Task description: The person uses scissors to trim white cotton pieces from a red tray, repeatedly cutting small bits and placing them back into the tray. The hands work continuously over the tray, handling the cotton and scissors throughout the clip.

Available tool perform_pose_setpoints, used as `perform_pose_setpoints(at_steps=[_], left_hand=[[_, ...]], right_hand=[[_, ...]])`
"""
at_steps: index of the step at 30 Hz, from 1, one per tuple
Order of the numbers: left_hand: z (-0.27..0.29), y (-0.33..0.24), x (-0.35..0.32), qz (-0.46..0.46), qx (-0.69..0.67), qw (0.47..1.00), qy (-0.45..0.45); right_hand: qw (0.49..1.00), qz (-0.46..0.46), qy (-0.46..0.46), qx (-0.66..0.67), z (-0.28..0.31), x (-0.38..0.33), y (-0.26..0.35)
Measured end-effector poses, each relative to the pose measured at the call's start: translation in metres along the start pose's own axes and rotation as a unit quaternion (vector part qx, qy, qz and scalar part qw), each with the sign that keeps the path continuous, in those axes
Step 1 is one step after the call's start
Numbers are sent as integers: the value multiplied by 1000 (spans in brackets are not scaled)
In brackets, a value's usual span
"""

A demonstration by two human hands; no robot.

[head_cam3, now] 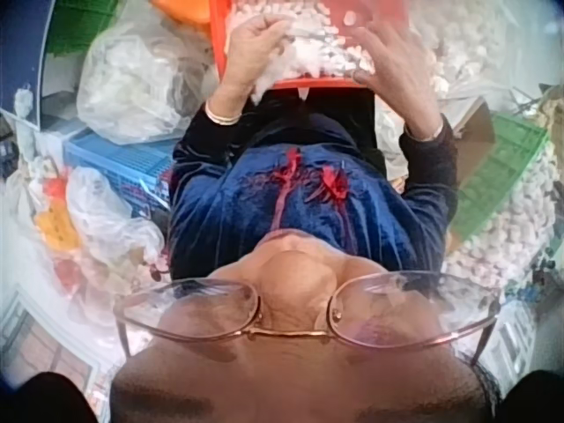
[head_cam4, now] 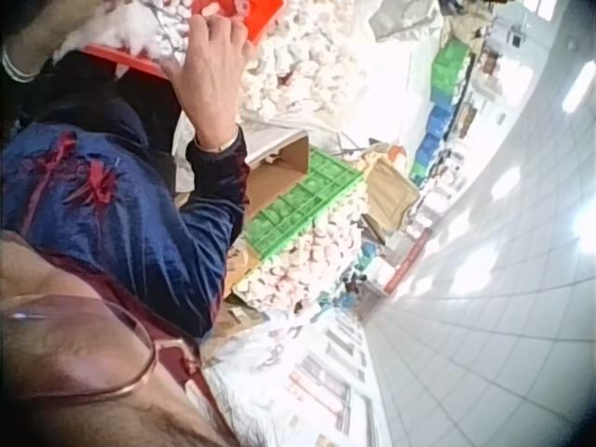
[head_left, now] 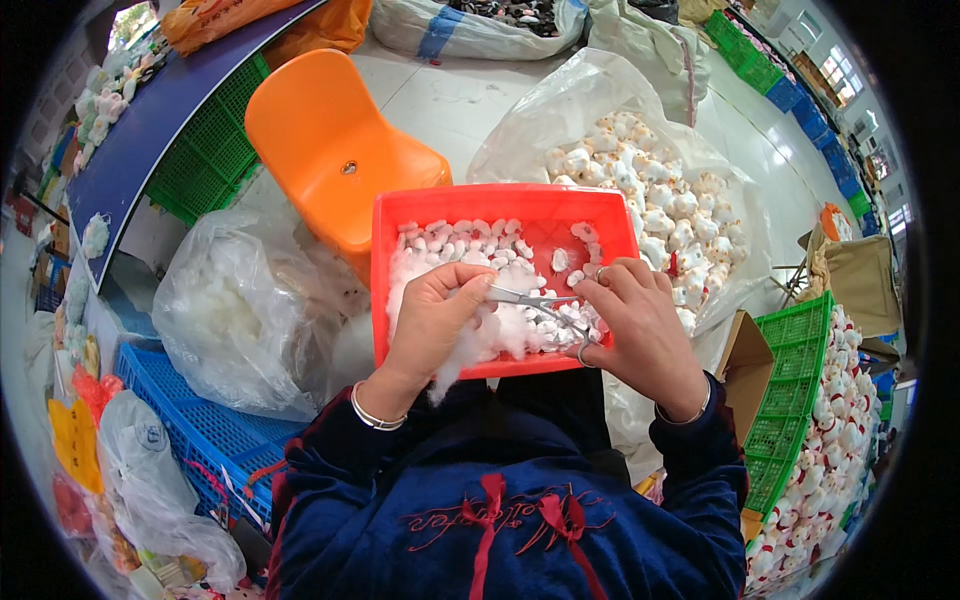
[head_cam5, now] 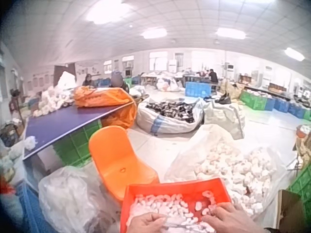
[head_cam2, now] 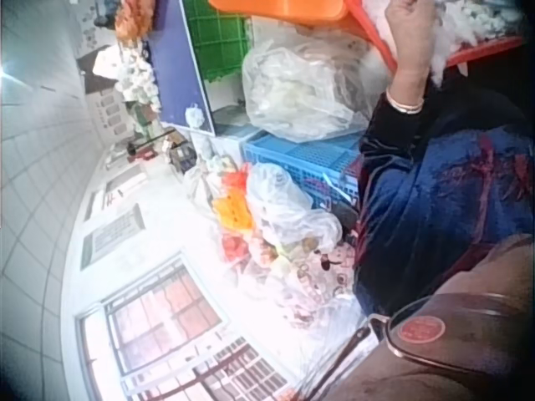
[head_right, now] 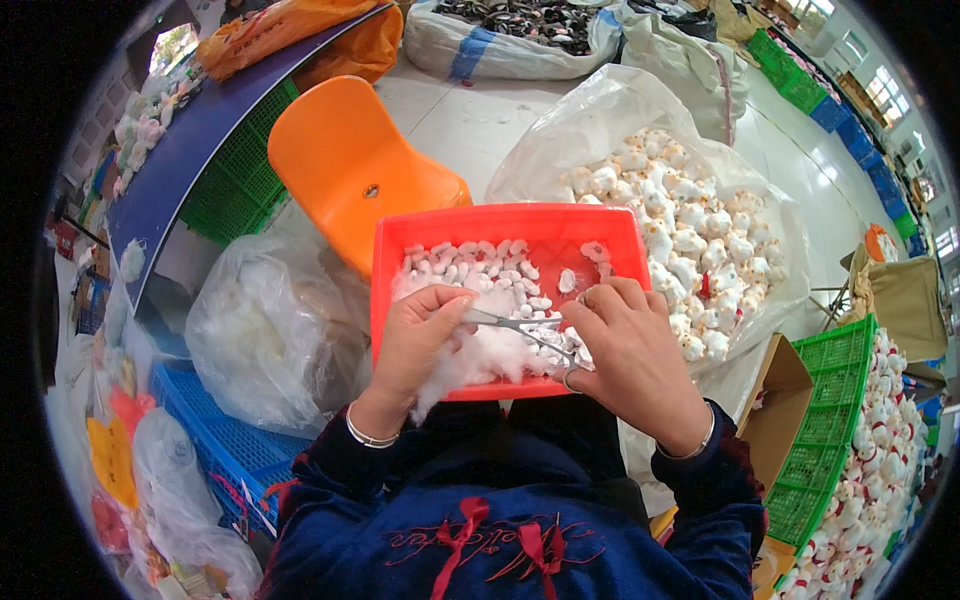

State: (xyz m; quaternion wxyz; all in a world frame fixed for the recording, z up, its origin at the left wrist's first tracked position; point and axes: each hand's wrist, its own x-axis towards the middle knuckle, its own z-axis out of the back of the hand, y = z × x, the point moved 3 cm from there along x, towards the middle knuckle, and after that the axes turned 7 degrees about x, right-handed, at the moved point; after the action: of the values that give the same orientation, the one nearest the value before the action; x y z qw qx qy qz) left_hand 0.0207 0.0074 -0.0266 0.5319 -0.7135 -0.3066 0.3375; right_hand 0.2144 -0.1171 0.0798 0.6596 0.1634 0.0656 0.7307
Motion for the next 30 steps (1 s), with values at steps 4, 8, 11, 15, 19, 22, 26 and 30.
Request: perform_pose_setpoints(at_steps=[4, 8, 11, 15, 19, 22, 26, 30], left_hand=[[-1, -3, -2, -8, 10, 1000, -2], [-4, -3, -3, -52, 53, 997, -5], [-2, -1, -3, -61, 77, 995, 6], [3, 2, 3, -42, 67, 996, 37], [1, -1, -1, -80, 93, 991, 49], [-6, -3, -6, -90, 125, 986, 62], [-2, 5, -7, -73, 105, 991, 36], [10, 3, -3, -81, 29, 996, -13]], right_hand=[[999, -27, 25, -20, 0, -5, -5], [998, -8, 55, -13, 4, 0, -3], [997, 7, 73, 20, 0, 2, -5], [994, -5, 90, 69, -6, -3, -14], [991, -2, 110, 74, 1, -1, -14], [984, -13, 143, 107, -4, 3, -17], [976, -23, 138, 168, -21, -2, -34], [948, -83, 188, 241, -21, -16, -46]])
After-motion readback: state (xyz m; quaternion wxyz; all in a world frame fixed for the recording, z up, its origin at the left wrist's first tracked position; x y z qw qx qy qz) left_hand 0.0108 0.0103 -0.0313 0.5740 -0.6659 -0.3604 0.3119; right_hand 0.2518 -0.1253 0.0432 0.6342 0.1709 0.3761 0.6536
